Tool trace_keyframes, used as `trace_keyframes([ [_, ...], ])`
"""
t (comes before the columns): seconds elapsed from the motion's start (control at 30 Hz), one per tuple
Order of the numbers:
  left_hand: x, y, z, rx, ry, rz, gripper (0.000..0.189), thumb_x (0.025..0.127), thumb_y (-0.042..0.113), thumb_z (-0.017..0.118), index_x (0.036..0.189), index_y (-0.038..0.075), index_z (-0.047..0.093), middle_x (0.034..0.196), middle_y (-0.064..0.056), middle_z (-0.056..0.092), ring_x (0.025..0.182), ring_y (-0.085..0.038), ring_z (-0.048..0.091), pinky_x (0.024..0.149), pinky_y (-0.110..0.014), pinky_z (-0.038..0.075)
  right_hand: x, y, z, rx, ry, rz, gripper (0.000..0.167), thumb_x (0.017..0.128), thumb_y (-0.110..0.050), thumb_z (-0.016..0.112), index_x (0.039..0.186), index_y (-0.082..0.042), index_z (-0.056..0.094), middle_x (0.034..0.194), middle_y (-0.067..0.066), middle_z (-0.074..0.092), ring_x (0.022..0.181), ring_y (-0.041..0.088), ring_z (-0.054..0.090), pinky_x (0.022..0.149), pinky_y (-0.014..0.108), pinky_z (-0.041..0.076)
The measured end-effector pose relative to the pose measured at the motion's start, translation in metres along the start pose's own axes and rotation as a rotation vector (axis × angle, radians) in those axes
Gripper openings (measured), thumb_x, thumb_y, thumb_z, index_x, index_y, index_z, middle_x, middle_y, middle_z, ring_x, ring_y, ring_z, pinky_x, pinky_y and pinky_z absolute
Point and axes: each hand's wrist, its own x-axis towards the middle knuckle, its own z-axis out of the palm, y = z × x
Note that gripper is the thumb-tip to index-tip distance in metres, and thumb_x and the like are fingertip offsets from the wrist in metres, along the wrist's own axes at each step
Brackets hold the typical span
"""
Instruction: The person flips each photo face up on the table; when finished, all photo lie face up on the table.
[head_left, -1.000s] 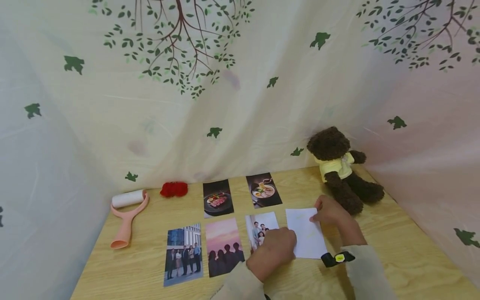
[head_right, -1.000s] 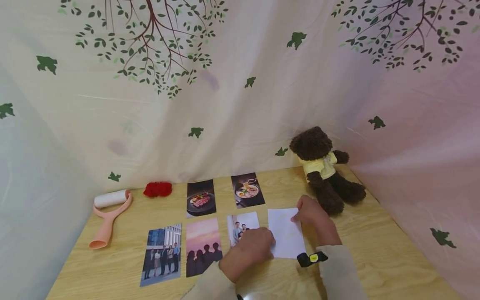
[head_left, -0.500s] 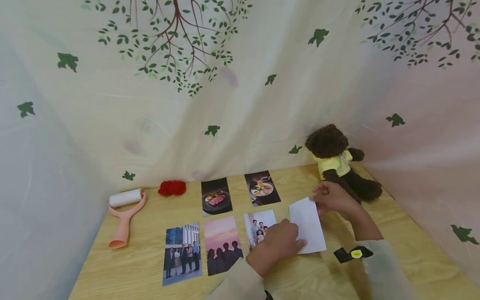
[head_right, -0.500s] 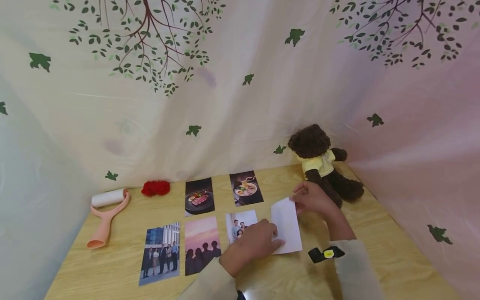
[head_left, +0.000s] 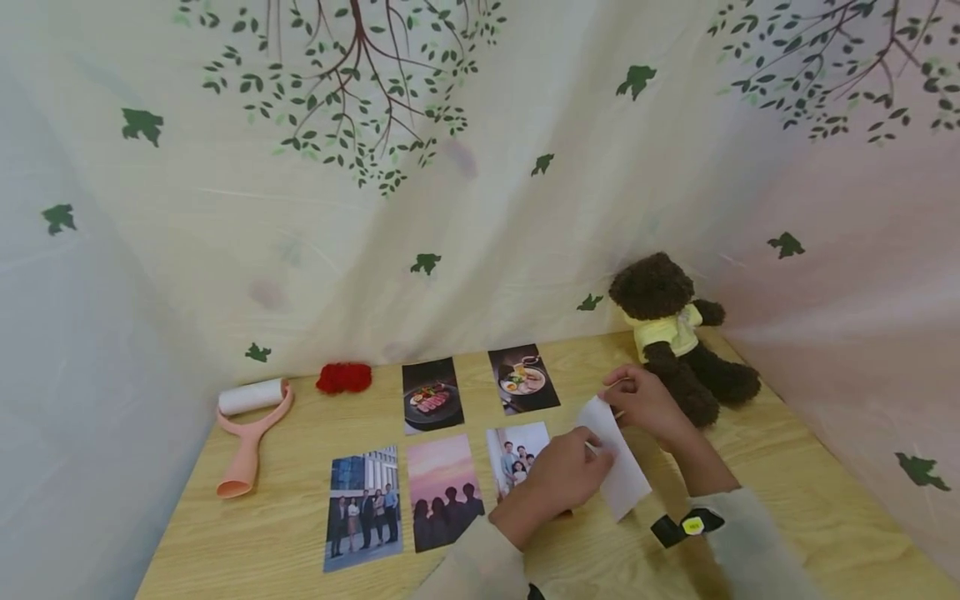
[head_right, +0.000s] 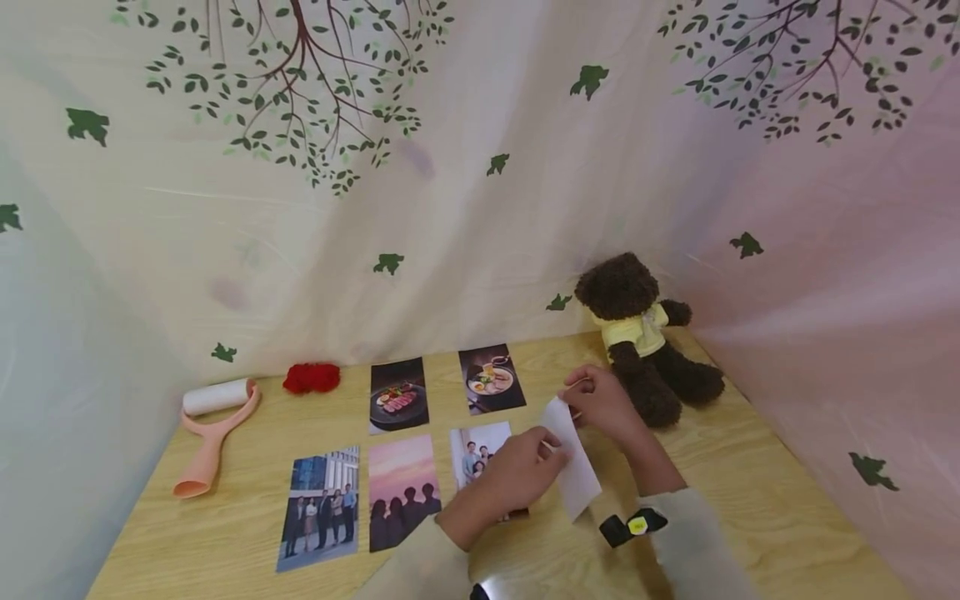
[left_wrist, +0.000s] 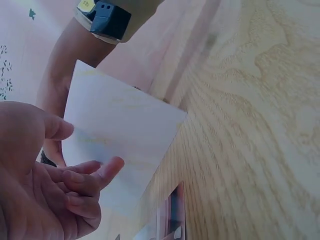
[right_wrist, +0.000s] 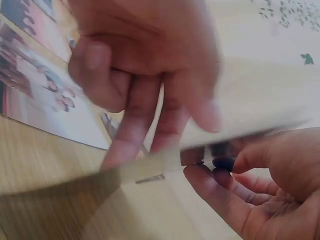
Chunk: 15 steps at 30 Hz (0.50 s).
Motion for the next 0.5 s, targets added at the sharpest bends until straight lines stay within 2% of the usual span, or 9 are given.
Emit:
trace_keyframes([
  [0.1,0.0,-0.001,-0.004,-0.018,0.014,-0.007,0.052,0.105,0.054,0.053,0.128,0.01,0.068,0.106,-0.002,0.08,0.087,-0.009,0.072,0.073,-0.028,0.055,0.0,-0.003,0.007,-0.006,0.017,-0.02,0.031,0.105,-0.012,0.061,0.126,0.008,0.052,0.103,0.017,0.069,0.081,0.019,0.073,0.067,0.037,0.063],
  [0.23,0.002,-0.003,-0.008,-0.083,-0.002,-0.039,0.063,0.105,0.062,0.049,0.135,0.009,0.065,0.111,-0.003,0.079,0.089,-0.009,0.072,0.074,-0.03,0.055,0.0,-0.012,0.014,-0.009,0.025,-0.037,0.028,0.104,-0.013,0.064,0.122,0.007,0.055,0.103,0.02,0.069,0.081,0.02,0.074,0.067,0.039,0.064],
  [0.37,0.003,-0.005,-0.011,-0.144,-0.004,-0.057,0.057,0.106,0.057,0.051,0.133,0.01,0.067,0.098,0.002,0.076,0.074,-0.009,0.065,0.07,-0.03,0.052,0.0,-0.014,0.018,-0.021,0.005,-0.04,0.028,0.105,-0.018,0.065,0.119,0.006,0.059,0.099,0.018,0.069,0.082,0.021,0.073,0.068,0.04,0.065],
  [0.5,0.002,-0.008,-0.013,-0.17,0.009,-0.036,0.038,0.105,0.041,0.052,0.117,0.012,0.074,0.076,0.007,0.066,0.056,-0.01,0.051,0.057,-0.028,0.043,-0.006,-0.002,0.02,-0.099,-0.039,-0.049,0.025,0.108,-0.016,0.059,0.116,0.007,0.063,0.1,0.02,0.071,0.087,0.023,0.072,0.073,0.04,0.064],
])
